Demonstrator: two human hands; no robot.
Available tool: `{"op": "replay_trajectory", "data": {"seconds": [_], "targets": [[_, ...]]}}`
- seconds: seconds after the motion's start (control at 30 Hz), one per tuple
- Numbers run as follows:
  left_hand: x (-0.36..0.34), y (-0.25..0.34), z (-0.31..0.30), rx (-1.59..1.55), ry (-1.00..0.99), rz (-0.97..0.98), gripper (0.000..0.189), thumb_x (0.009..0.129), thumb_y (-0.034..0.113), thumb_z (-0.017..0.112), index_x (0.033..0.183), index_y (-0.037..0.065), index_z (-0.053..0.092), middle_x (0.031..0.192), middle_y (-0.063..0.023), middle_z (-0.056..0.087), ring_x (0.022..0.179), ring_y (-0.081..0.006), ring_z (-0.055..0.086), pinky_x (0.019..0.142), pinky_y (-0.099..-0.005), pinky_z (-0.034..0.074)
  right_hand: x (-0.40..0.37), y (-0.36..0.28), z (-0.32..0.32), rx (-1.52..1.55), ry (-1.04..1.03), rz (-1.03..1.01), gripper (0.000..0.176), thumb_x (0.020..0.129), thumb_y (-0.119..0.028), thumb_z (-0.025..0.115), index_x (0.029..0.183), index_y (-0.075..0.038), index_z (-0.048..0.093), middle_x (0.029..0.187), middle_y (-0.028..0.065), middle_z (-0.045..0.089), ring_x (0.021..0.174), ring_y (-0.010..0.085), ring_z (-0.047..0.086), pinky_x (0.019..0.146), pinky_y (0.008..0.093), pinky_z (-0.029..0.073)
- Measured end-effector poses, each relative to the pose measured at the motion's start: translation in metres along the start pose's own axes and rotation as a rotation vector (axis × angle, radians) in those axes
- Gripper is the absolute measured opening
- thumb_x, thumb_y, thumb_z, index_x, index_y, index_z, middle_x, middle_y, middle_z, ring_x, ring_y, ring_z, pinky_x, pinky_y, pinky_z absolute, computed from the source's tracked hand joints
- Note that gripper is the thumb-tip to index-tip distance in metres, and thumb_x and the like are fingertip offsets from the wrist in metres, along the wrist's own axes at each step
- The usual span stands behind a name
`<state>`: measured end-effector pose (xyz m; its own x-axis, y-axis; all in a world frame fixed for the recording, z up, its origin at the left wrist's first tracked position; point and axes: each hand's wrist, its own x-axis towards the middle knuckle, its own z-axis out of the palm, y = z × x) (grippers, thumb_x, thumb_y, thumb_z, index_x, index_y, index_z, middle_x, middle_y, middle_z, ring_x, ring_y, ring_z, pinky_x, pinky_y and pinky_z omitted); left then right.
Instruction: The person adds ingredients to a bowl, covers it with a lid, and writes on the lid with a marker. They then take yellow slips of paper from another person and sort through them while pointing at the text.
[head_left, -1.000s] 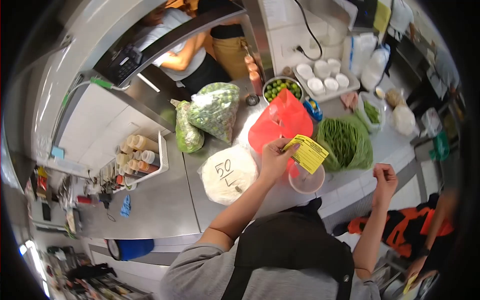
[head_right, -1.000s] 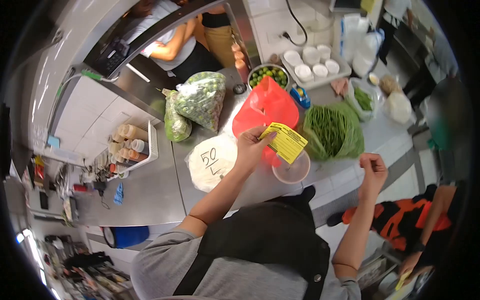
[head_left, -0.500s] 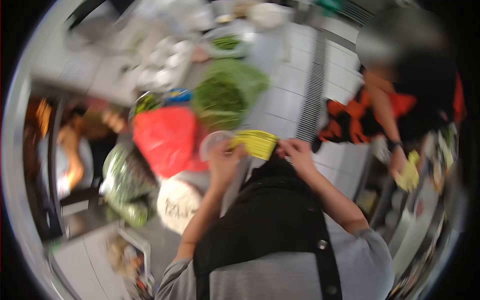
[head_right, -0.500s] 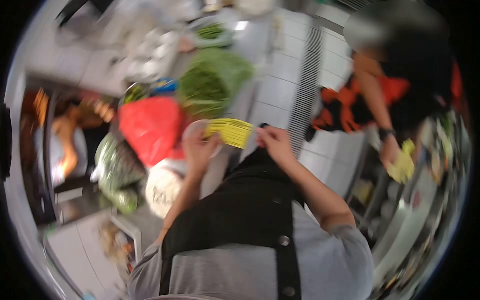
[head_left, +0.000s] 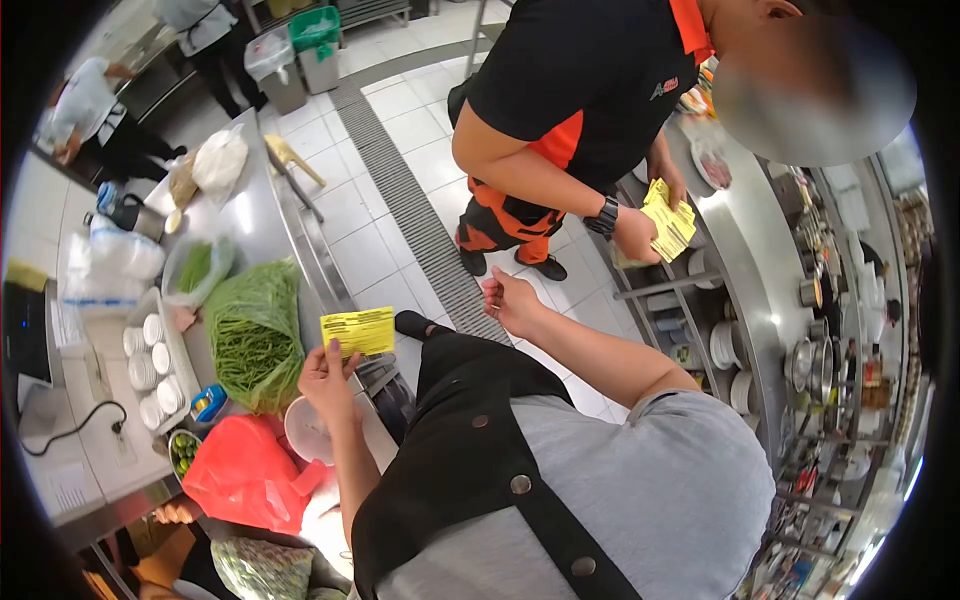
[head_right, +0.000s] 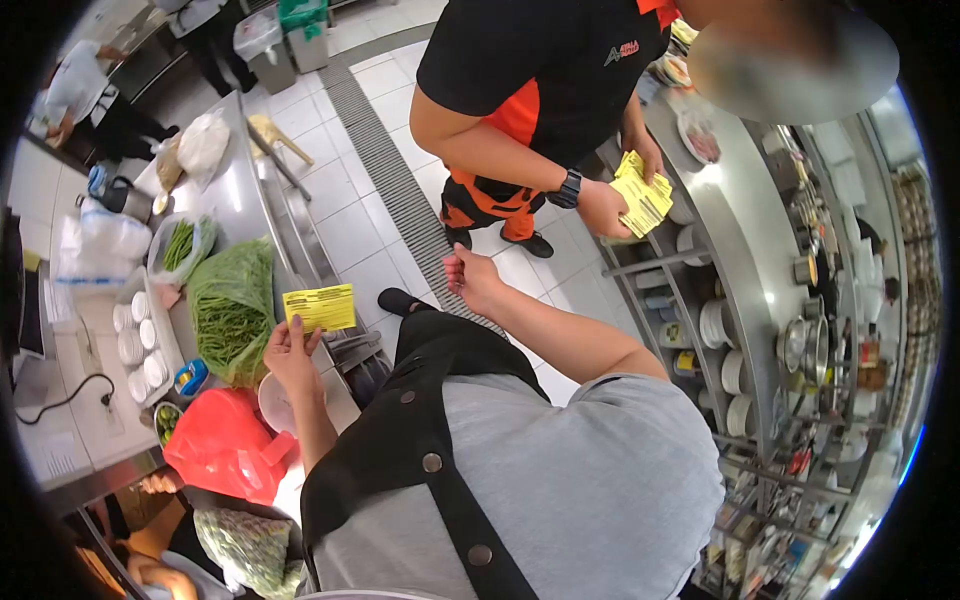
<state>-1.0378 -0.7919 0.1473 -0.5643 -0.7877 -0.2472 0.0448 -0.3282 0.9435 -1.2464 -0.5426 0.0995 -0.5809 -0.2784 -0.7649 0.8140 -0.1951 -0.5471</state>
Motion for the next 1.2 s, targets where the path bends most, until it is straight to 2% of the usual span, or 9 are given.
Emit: {"op": "replay_trajectory", "data": {"seconds": [0.13,0.3,0.53,0.67,0.83,0.93,1.07,1.1,1.2], "targets": [[0.045,-0.009,-0.033,0.106,0.003,0.096,0.014,0.091,0.0,0.07,0.101,-0.007,0.063,0.094,-0.0095,0.069,0.081,-0.015,0.068,0.074,-0.0265,0.06,0.001,0.012,-0.05,0.08,0.182,0.051,0.036,0.105,-0.036,0.051,0.089,-0.005,0.061,0.075,0.001,0.053,0.068,0.0141,0.049,0.065,0.0302,0.047],[0.066,0.016,-0.025,0.129,-0.044,0.105,0.017,0.088,-0.003,0.072,0.102,-0.008,0.064,0.098,-0.0107,0.069,0.085,-0.0148,0.068,0.074,-0.0246,0.06,-0.032,0.015,-0.047,0.252,0.125,0.095,0.035,0.104,-0.036,0.052,0.092,-0.005,0.06,0.077,0.0011,0.052,0.071,0.0143,0.05,0.066,0.0306,0.047],[0.064,0.023,0.051,0.124,-0.225,0.087,0.017,0.09,0.002,0.072,0.1,-0.01,0.065,0.092,-0.0113,0.07,0.078,-0.0137,0.068,0.071,-0.0247,0.061,-0.075,-0.025,-0.013,0.292,0.129,-0.308,0.034,0.105,-0.034,0.05,0.086,-0.007,0.057,0.075,0.0017,0.052,0.068,0.0144,0.05,0.07,0.0327,0.045],[0.057,0.027,0.073,0.053,-0.229,0.049,0.02,0.096,0.01,0.068,0.099,-0.009,0.065,0.09,-0.0117,0.07,0.078,-0.0141,0.069,0.07,-0.026,0.062,-0.091,-0.036,-0.028,0.296,0.115,-0.343,0.036,0.105,-0.037,0.048,0.085,-0.008,0.056,0.077,0.0015,0.052,0.072,0.0141,0.05,0.074,0.0337,0.044],[0.051,0.033,0.071,0.037,-0.203,0.037,0.023,0.097,0.014,0.067,0.1,-0.009,0.065,0.089,-0.011,0.07,0.077,-0.0142,0.069,0.07,-0.0263,0.062,-0.099,-0.023,-0.027,0.23,0.169,-0.549,0.05,0.1,-0.055,0.046,0.121,-0.011,0.052,0.112,0.0039,0.052,0.096,0.0181,0.048,0.087,0.0379,0.041],[0.054,0.033,0.061,0.025,-0.156,0.05,0.023,0.097,0.014,0.067,0.101,-0.009,0.065,0.089,-0.0112,0.07,0.076,-0.014,0.068,0.07,-0.0262,0.062,-0.103,-0.028,-0.008,0.162,0.156,-0.574,0.056,0.099,-0.057,0.046,0.127,-0.008,0.049,0.117,0.0049,0.051,0.1,0.0179,0.048,0.091,0.0381,0.039],[0.051,0.036,0.051,0.002,-0.108,0.092,0.02,0.094,0.009,0.07,0.101,-0.009,0.065,0.091,-0.012,0.07,0.077,-0.014,0.068,0.07,-0.0262,0.061,-0.078,-0.036,0.008,0.054,0.126,-0.437,0.055,0.098,-0.054,0.055,0.126,-0.008,0.051,0.116,0.0027,0.052,0.102,0.0154,0.047,0.092,0.0369,0.039],[0.05,0.038,0.047,0.013,-0.108,0.094,0.019,0.093,0.006,0.071,0.101,-0.01,0.065,0.091,-0.0121,0.07,0.078,-0.0142,0.068,0.071,-0.0264,0.061,-0.073,-0.039,0.015,0.113,0.102,-0.444,0.041,0.098,-0.044,0.06,0.118,-0.008,0.055,0.106,0.0008,0.057,0.095,0.0129,0.05,0.087,0.0338,0.04],[0.04,0.041,0.026,0.045,-0.085,0.109,0.018,0.089,0.0,0.072,0.103,-0.009,0.064,0.093,-0.0116,0.07,0.08,-0.0143,0.068,0.073,-0.0266,0.061,-0.048,-0.044,0.021,0.03,0.039,-0.519,0.026,0.094,-0.029,0.068,0.107,-0.01,0.057,0.102,-0.0002,0.055,0.093,0.0113,0.049,0.08,0.0333,0.042]]}}
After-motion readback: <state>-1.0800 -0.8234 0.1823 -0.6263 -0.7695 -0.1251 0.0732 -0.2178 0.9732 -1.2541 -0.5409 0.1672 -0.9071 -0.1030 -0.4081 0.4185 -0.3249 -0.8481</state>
